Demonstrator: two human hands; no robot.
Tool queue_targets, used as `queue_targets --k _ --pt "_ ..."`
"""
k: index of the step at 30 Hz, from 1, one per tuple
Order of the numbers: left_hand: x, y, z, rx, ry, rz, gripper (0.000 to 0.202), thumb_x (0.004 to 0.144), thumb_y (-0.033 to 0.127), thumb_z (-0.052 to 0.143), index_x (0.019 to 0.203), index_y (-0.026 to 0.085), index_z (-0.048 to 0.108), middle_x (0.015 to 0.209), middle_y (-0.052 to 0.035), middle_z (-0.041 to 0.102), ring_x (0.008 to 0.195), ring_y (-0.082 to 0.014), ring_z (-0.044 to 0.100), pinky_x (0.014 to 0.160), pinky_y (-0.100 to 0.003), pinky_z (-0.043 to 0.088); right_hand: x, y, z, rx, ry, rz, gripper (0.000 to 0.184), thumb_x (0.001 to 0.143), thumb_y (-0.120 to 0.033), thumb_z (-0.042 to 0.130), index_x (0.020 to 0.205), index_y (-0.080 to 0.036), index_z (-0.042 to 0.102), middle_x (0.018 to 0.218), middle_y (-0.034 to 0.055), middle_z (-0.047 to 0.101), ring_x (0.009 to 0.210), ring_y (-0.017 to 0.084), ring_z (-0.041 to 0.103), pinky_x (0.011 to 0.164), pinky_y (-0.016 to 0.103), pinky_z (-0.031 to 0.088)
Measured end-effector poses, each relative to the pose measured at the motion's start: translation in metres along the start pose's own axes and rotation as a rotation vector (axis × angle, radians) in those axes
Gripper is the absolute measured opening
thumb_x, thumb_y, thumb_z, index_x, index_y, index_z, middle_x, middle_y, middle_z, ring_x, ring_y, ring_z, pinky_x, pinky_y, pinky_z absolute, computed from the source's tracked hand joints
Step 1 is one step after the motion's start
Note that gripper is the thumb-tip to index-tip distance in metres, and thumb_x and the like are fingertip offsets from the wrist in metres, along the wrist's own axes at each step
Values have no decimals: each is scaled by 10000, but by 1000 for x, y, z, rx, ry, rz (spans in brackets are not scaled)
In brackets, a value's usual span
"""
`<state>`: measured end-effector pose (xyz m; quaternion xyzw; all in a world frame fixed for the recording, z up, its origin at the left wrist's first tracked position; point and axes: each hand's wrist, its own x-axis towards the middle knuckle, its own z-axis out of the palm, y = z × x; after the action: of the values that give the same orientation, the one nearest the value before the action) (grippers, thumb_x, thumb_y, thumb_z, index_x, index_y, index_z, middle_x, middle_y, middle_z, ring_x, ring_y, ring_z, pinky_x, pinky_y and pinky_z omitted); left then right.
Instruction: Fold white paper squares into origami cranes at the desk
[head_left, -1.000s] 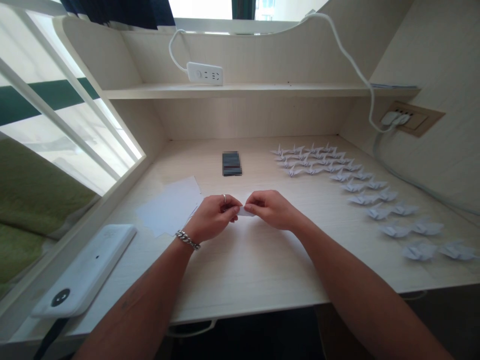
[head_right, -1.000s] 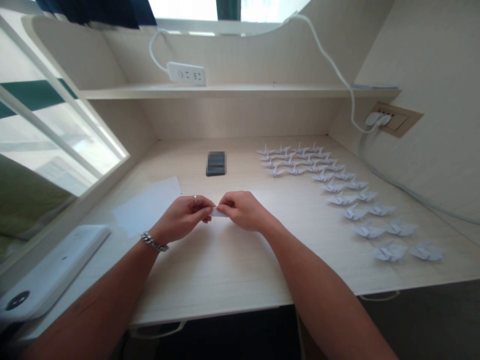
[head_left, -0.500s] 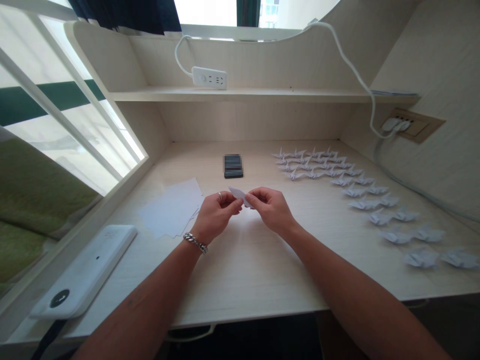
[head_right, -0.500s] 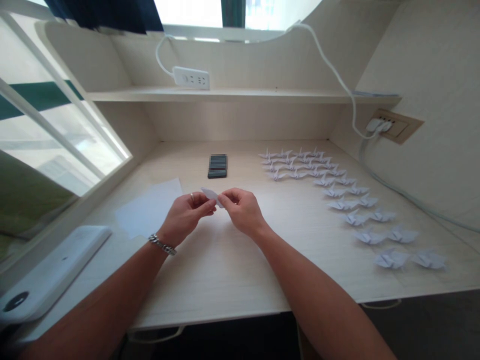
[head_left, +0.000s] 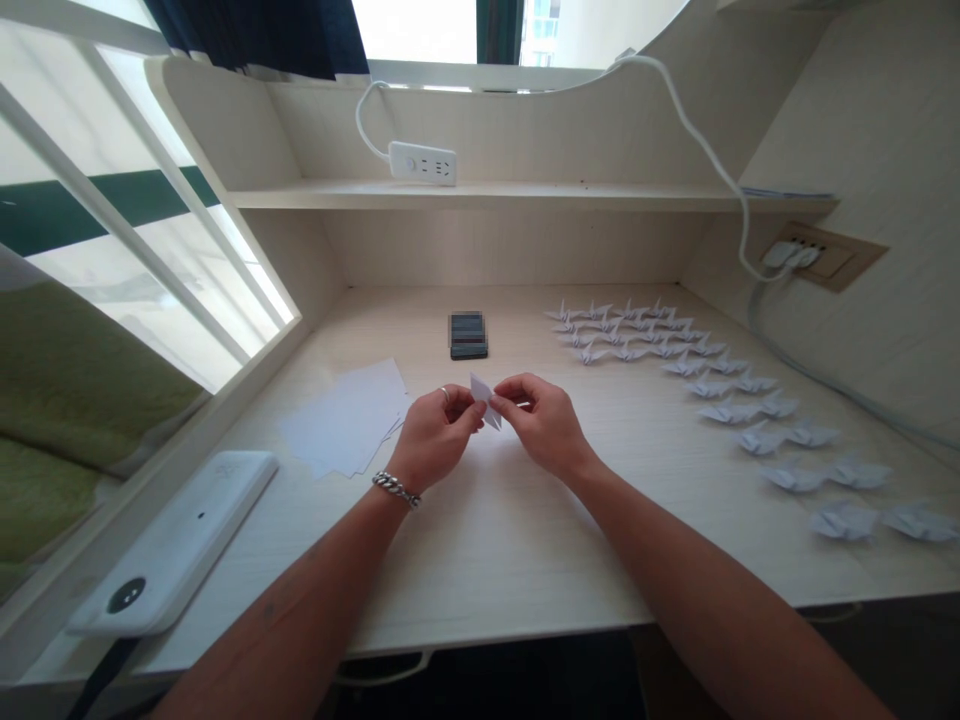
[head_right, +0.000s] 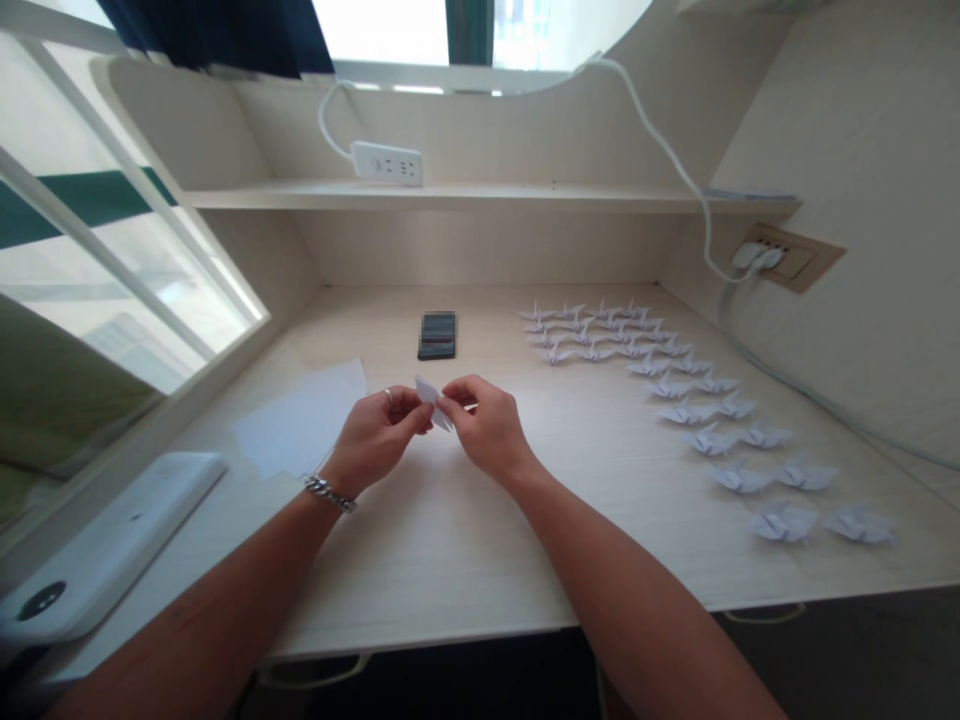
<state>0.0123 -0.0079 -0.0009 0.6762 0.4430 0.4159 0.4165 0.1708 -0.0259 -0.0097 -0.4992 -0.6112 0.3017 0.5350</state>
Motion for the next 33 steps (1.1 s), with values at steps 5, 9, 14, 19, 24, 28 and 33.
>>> queue_targets --k 5,9,14,19,24,28,33 --pt "1 -3 0 27 12 6 177 783 336 649 824 163 654 740 -39 714 678 -166 667 653 -274 512 0 1 0 -40 20 -42 74 774 -235 658 804 -171 683 805 48 699 725 167 644 684 287 526" --pt "0 -4 0 80 13 19 182 792 339 637 835 163 654 748 -39 716 691 -171 670 658 -277 513 1 2 1 -83 42 -44 78 767 -236 665 800 -172 694 799 46 705 711 164 644 671 285 524" --pt "0 -4 -1 214 33 56 178 818 350 607 822 182 664 735 -25 717 684 -167 668 651 -271 503 0 0 3 -116 38 -33 79 751 -240 664 765 -167 689 764 44 703 684 165 641 660 288 524" --pt "-2 -3 0 326 51 111 173 823 353 606 808 199 684 730 -17 722 679 -167 671 640 -271 500 -1 -3 4 -99 -1 -21 100 757 -227 641 803 -165 704 778 47 717 705 171 659 665 283 529" --pt "-1 -4 2 212 161 122 167 766 338 686 832 184 679 780 -34 730 712 -173 688 684 -286 538 -1 -3 4 -73 51 -9 116 766 -244 636 812 -166 710 771 44 728 706 177 675 683 287 527" --pt "-1 -4 3 130 244 138 185 727 315 732 819 169 663 767 -35 718 695 -165 688 683 -285 559 -2 -3 5 -57 85 -9 127 767 -258 643 814 -162 711 771 49 727 702 181 678 671 287 532" --pt "-1 -3 3 109 259 188 183 732 274 729 866 163 673 797 -39 716 688 -152 683 665 -273 569 -3 -3 7 -50 63 -23 118 778 -253 635 815 -168 707 781 47 722 705 177 675 673 286 540"
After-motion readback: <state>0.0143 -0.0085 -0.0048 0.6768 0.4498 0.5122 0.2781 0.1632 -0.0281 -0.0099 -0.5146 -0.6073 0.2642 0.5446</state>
